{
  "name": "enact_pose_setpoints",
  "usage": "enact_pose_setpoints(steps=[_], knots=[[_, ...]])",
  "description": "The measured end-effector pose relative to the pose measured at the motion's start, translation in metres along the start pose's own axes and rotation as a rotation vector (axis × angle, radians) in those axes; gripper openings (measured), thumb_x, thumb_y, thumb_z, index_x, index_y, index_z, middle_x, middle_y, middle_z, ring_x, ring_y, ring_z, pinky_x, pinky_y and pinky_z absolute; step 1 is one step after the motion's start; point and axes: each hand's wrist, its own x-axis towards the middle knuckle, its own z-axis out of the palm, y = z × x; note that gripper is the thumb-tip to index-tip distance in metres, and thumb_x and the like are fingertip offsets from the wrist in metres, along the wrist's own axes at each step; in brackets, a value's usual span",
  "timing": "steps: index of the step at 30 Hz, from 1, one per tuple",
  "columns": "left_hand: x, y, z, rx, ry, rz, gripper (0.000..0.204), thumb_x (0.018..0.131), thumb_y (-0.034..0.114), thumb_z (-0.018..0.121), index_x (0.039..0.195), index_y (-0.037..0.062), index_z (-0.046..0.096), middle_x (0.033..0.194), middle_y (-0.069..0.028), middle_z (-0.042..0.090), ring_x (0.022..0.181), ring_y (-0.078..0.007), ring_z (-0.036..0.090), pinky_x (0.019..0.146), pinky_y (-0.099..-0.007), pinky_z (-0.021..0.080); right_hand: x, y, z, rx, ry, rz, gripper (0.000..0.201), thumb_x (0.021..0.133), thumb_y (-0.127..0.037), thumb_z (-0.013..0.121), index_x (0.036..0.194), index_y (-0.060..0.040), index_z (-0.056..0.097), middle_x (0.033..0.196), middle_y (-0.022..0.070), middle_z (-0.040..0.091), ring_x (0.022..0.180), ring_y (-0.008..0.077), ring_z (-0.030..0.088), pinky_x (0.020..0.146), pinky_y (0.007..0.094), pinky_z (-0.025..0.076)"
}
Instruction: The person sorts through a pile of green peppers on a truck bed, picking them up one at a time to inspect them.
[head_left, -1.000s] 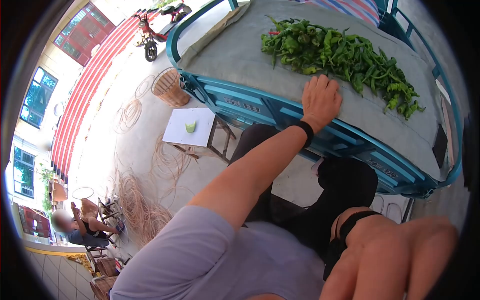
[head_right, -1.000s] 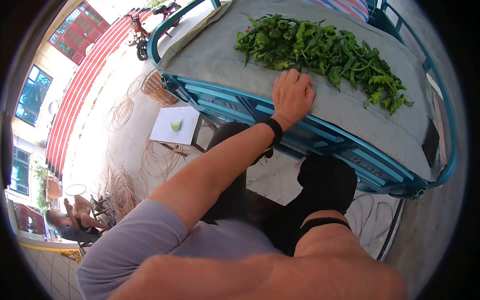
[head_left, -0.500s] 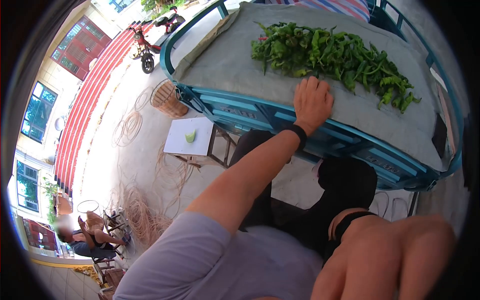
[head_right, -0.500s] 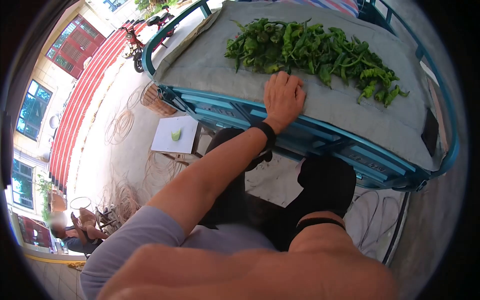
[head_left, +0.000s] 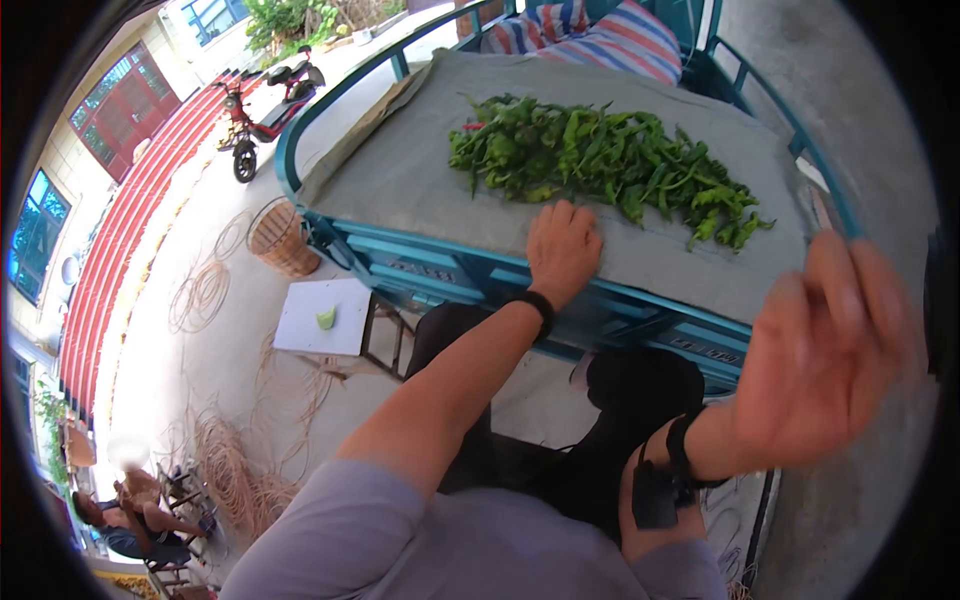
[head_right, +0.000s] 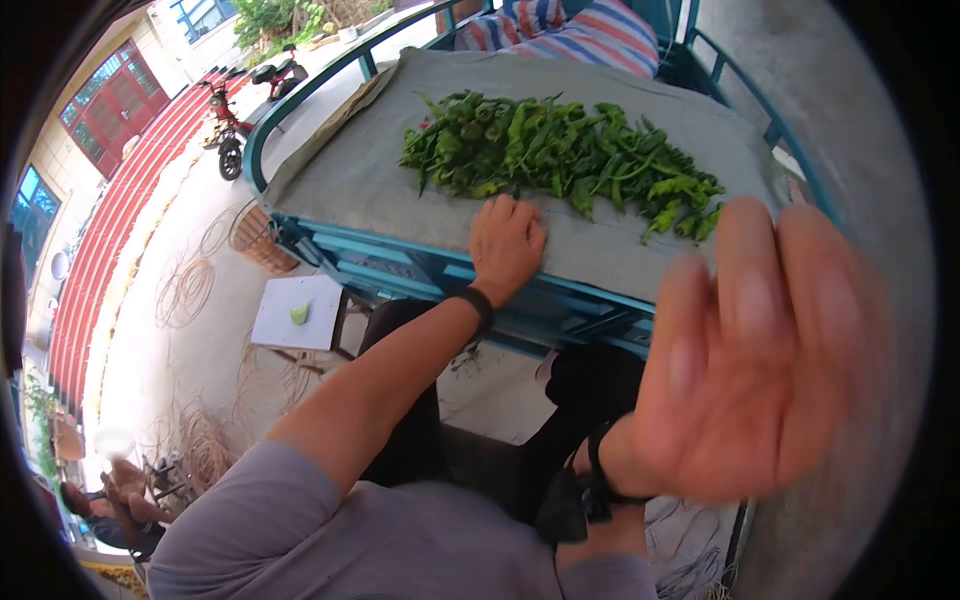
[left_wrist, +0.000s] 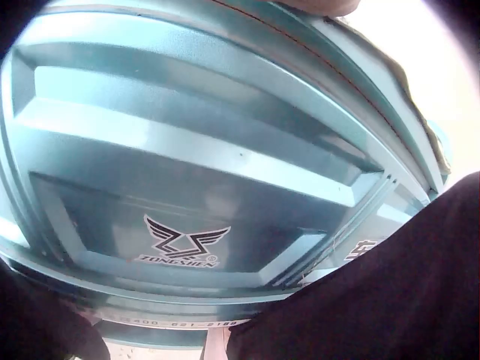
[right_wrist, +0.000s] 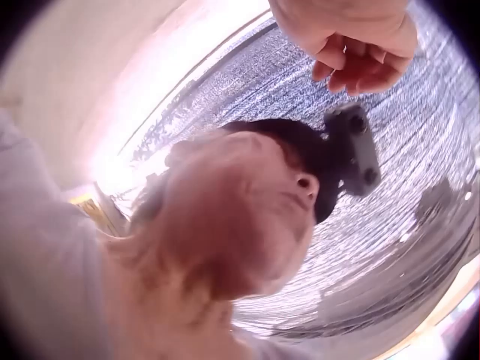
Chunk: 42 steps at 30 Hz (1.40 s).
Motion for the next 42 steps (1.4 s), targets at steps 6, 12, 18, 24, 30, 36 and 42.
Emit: enact_pose_setpoints(steps=[6,12,18,24,30,36,42], knots=[[-0.001,-0.002,-0.005,-0.094,0.032,0.012,0.007,0.076,0.009,0.063,0.082,0.0127,0.062,0.083,-0.0057,0.052,0.083,-0.0284,0.053,0.072,-0.0414,0.040,0.051,0.084,-0.051,-0.613,0.448,-0.112,0.024,0.087,-0.005,0.055,0.110,-0.0048,0.060,0.103,0.0080,0.066,0.084,0.0139,0.063,0.065,0.0244,0.049],[0.000,-0.005,-0.007,-0.152,0.046,0.018,0.010,0.074,0.008,0.064,0.082,0.0132,0.062,0.080,-0.0045,0.052,0.079,-0.0271,0.052,0.069,-0.0396,0.039,0.052,0.190,-0.166,-1.526,0.098,0.121,0.026,0.085,-0.012,0.060,0.111,-0.0112,0.061,0.102,0.0099,0.063,0.085,0.0250,0.063,0.073,0.0378,0.051],[0.002,-0.005,-0.011,-0.211,0.020,-0.017,0.011,0.072,0.007,0.065,0.081,0.0128,0.062,0.080,-0.0035,0.052,0.077,-0.0261,0.051,0.068,-0.0386,0.039,0.029,0.222,-0.165,-2.094,-0.231,0.159,0.025,0.087,-0.025,0.065,0.110,-0.0168,0.062,0.104,0.0094,0.060,0.088,0.0290,0.063,0.071,0.0434,0.050],[0.005,-0.002,-0.012,-0.284,0.022,-0.112,0.011,0.071,0.006,0.065,0.080,0.0133,0.062,0.079,-0.0034,0.053,0.077,-0.0256,0.052,0.070,-0.0389,0.038,0.041,0.220,-0.160,-2.087,-0.206,0.418,0.027,0.087,-0.032,0.063,0.109,-0.0174,0.061,0.098,0.0068,0.063,0.079,0.0297,0.064,0.067,0.0432,0.049],[0.010,-0.003,-0.011,-0.377,-0.022,-0.171,0.014,0.072,0.004,0.064,0.081,0.0126,0.061,0.077,-0.0038,0.053,0.077,-0.0264,0.052,0.069,-0.0395,0.039,0.040,0.224,-0.158,-1.801,0.273,0.313,0.029,0.086,-0.037,0.061,0.106,-0.0161,0.061,0.082,0.0039,0.065,0.074,0.0262,0.063,0.067,0.0402,0.046],[0.014,-0.003,-0.010,-0.542,-0.025,-0.216,0.015,0.074,0.002,0.064,0.084,0.0109,0.060,0.080,-0.0065,0.053,0.081,-0.0280,0.052,0.071,-0.0408,0.040,0.053,0.205,-0.170,-1.280,0.390,0.045,0.027,0.093,-0.026,0.058,0.109,-0.0046,0.058,0.085,0.0048,0.061,0.069,0.0140,0.058,0.067,0.0328,0.048],[0.028,-0.012,-0.020,-0.201,0.051,-0.141,0.021,0.074,0.003,0.066,0.092,0.0130,0.061,0.091,-0.0074,0.054,0.091,-0.0300,0.052,0.077,-0.0418,0.040,0.058,0.205,-0.212,-1.724,0.332,-0.063,0.033,0.091,-0.024,0.062,0.116,-0.0034,0.056,0.103,0.0106,0.060,0.086,0.0192,0.060,0.076,0.0396,0.049]])
